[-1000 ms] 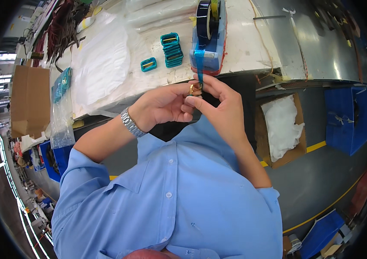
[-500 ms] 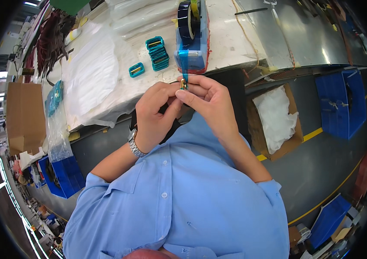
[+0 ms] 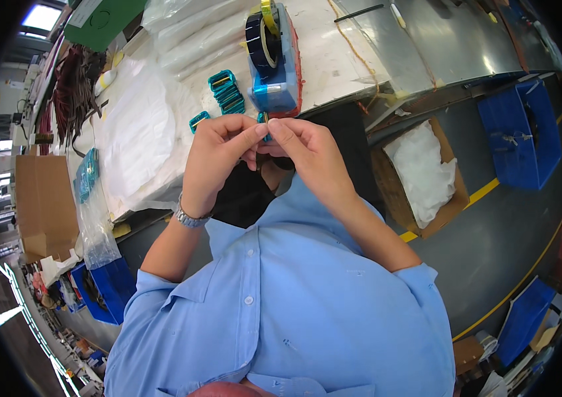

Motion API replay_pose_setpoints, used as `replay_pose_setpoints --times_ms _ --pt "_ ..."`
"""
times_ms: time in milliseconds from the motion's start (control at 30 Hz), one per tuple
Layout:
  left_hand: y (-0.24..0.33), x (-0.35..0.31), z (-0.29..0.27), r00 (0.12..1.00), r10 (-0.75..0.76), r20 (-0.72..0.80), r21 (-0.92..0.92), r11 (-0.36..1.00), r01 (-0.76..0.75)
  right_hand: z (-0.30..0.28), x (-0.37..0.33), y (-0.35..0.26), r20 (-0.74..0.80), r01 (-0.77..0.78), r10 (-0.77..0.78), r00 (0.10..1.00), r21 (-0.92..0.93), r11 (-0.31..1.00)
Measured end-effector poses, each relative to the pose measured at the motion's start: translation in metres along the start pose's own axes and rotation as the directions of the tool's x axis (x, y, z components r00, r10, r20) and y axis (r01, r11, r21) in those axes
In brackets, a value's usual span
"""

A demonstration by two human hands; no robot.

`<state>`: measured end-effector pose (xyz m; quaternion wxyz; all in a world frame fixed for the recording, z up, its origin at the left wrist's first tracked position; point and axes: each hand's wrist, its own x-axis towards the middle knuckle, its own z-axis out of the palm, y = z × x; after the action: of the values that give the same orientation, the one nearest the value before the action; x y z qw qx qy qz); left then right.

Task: Applying protective blue film to metal buckles and packing them into bags and a box for storage or shipping.

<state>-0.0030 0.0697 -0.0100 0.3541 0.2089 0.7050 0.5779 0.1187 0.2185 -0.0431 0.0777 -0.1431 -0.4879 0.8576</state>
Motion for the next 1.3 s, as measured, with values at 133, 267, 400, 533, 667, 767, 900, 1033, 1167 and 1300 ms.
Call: replay_pose_setpoints --times_ms 133,267,400,533,667,767,900,1033,1167,1300 --pt "0.01 0.013 -0.013 0.985 -0.123 0.121 -0.155 0.978 0.141 -0.006 0.003 -0.007 0.055 0.029 -0.022 0.998 -0.143 0.989" --pt "0.021 0.018 -0.023 0.962 -0.2 0.186 -0.181 0.955 0.233 -0.006 0.008 -0.016 0.118 0.154 -0.123 0.985 -0.303 0.941" --pt "0.031 0.029 -0.031 0.9 -0.334 0.278 -0.201 0.896 0.395 -0.003 0.014 -0.013 0.141 0.216 -0.183 0.973 -0.27 0.938" --pt "0.041 0.044 -0.032 0.813 -0.465 0.351 -0.294 0.769 0.567 0.0 0.019 -0.001 0.019 0.24 -0.24 0.971 -0.178 0.954" --pt "0.045 0.047 -0.028 0.79 -0.516 0.332 -0.31 0.732 0.607 0.005 0.02 0.002 -0.095 0.219 -0.243 0.965 -0.212 0.952" --pt "0.029 0.045 -0.03 0.776 -0.508 0.374 -0.422 0.652 0.63 0.005 0.019 0.005 -0.067 0.194 -0.203 0.977 -0.121 0.974" --pt "-0.018 0.034 -0.022 0.704 -0.57 0.423 -0.447 0.545 0.71 -0.012 0.004 0.02 -0.033 0.018 -0.023 0.999 -0.156 0.988" --pt "-0.012 -0.006 -0.01 0.795 -0.402 0.455 -0.417 0.693 0.589 -0.012 -0.024 0.016 0.018 0.193 -0.204 0.979 -0.413 0.89" --pt "-0.031 -0.027 -0.014 0.844 -0.344 0.411 -0.474 0.71 0.521 -0.003 -0.031 0.009 0.22 0.332 -0.25 0.943 -0.666 0.668" --pt "-0.046 -0.048 -0.014 0.906 -0.344 0.245 -0.527 0.737 0.422 0.002 -0.03 0.024 0.357 0.518 -0.41 0.839 -0.753 0.405"
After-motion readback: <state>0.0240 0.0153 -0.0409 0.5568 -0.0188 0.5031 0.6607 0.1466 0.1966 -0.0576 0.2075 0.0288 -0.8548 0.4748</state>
